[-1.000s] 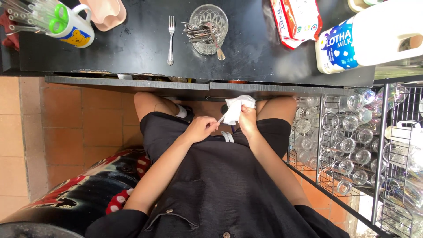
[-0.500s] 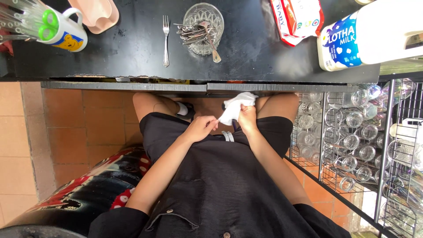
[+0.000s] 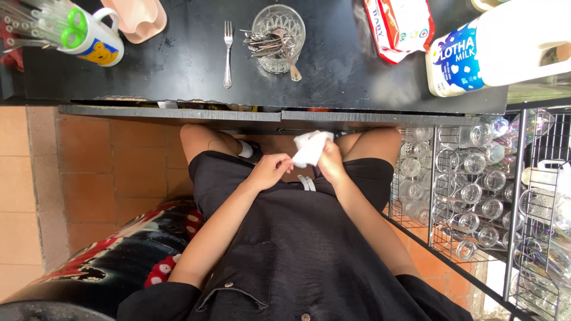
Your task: Wiping and cleaning metal forks with a white cloth at a coffee shop counter.
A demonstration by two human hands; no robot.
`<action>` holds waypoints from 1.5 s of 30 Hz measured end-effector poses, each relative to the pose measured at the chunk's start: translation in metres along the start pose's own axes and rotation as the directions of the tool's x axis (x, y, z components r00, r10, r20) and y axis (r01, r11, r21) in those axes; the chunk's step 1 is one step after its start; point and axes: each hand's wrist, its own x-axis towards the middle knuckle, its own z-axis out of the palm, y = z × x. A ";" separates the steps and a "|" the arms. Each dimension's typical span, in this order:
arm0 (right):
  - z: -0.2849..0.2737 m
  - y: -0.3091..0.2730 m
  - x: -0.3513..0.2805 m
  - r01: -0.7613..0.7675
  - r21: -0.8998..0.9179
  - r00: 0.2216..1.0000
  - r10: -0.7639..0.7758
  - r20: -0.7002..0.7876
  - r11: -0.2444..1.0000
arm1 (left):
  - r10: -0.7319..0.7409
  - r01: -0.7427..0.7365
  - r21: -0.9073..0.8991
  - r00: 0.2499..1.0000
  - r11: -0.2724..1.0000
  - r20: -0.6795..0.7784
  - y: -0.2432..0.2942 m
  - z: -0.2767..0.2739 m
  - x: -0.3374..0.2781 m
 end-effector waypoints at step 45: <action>-0.003 -0.016 0.003 -0.139 0.373 0.989 0.151 -0.003 0.917 | 0.063 -0.063 0.009 0.998 0.998 -0.028 0.005 0.001 -0.003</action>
